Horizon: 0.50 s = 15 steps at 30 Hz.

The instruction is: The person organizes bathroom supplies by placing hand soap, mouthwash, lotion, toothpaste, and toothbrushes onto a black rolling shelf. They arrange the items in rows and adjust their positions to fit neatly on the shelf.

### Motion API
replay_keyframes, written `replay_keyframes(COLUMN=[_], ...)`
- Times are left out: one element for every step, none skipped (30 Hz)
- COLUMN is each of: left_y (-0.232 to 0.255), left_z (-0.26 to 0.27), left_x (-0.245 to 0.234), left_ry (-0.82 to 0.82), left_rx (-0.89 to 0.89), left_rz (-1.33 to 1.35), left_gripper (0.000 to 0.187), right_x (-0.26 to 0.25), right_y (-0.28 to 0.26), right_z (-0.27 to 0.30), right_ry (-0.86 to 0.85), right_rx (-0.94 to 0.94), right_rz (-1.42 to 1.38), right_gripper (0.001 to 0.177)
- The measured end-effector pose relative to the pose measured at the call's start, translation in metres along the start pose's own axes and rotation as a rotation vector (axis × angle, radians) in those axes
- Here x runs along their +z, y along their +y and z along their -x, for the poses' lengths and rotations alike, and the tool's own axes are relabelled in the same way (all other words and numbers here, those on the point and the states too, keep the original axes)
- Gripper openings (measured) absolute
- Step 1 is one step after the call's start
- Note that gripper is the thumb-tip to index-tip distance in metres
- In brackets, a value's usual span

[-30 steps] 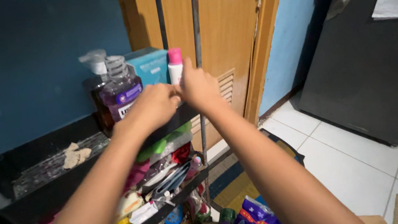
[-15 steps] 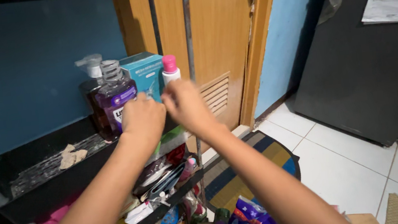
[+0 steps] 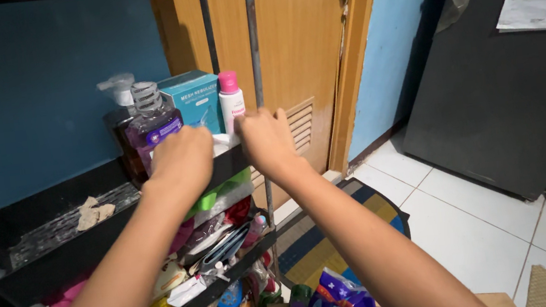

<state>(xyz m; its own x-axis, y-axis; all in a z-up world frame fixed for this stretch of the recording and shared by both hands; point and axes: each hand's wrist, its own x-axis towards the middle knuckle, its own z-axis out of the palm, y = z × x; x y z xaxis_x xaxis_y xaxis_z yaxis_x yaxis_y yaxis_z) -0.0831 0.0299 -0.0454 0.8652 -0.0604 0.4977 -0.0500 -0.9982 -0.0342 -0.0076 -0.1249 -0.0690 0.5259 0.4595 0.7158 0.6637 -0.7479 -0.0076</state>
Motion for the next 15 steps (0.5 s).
replay_keyframes(left_y=[0.000, -0.001, -0.002, -0.003, -0.005, -0.007, -0.007, -0.008, -0.009, -0.009, -0.010, -0.012, -0.013, -0.013, -0.013], left_z=[0.006, 0.012, 0.017, 0.021, 0.026, 0.031, 0.036, 0.043, 0.049, 0.053, 0.057, 0.060, 0.061, 0.062, 0.062], left_x=[-0.006, -0.012, -0.018, -0.023, -0.027, -0.030, -0.031, -0.032, -0.032, -0.031, -0.030, -0.029, -0.028, -0.026, -0.024], left_ry=[-0.006, -0.012, -0.018, -0.015, -0.016, -0.018, -0.003, 0.012, 0.029, 0.008, -0.014, -0.036, -0.014, 0.008, 0.033], left_rx=[-0.027, -0.054, -0.081, -0.112, -0.143, -0.174, -0.178, -0.182, -0.188, -0.198, -0.210, -0.222, -0.227, -0.233, -0.238], left_rz=[0.042, 0.085, 0.128, 0.157, 0.185, 0.213, 0.217, 0.222, 0.224, 0.234, 0.243, 0.252, 0.269, 0.287, 0.305], left_gripper=[0.017, 0.018, 0.020, 0.021, 0.022, 0.022, 0.024, 0.025, 0.026, 0.024, 0.023, 0.023, 0.023, 0.024, 0.024], right_x=[0.000, -0.001, -0.001, 0.000, 0.002, 0.004, 0.005, 0.004, 0.004, 0.003, 0.001, 0.001, 0.000, 0.000, 0.000], right_y=[-0.002, -0.004, -0.007, -0.011, -0.016, -0.021, -0.022, -0.022, -0.021, -0.019, -0.018, -0.016, -0.015, -0.014, -0.014], right_z=[0.002, 0.003, 0.004, 0.005, 0.006, 0.007, 0.007, 0.007, 0.006, 0.004, 0.003, 0.000, -0.001, -0.002, -0.002], right_ry=[0.096, 0.192, 0.135, 0.077, 0.016, -0.016, -0.045, -0.074, -0.157, -0.241, -0.327, -0.311, -0.296, -0.282, -0.231], right_rx=[-0.044, -0.088, -0.140, -0.191, -0.240, -0.236, -0.232, -0.228, -0.137, -0.047, 0.042, 0.040, 0.040, 0.040, -0.019], right_rz=[-0.062, -0.123, -0.265, -0.407, -0.552, -0.510, -0.466, -0.422, -0.412, -0.401, -0.390, -0.409, -0.426, -0.442, -0.432], right_gripper=[0.014, 0.015, 0.018, 0.022, 0.025, 0.022, 0.019, 0.019, 0.022, 0.027, 0.031, 0.030, 0.029, 0.027, 0.026])
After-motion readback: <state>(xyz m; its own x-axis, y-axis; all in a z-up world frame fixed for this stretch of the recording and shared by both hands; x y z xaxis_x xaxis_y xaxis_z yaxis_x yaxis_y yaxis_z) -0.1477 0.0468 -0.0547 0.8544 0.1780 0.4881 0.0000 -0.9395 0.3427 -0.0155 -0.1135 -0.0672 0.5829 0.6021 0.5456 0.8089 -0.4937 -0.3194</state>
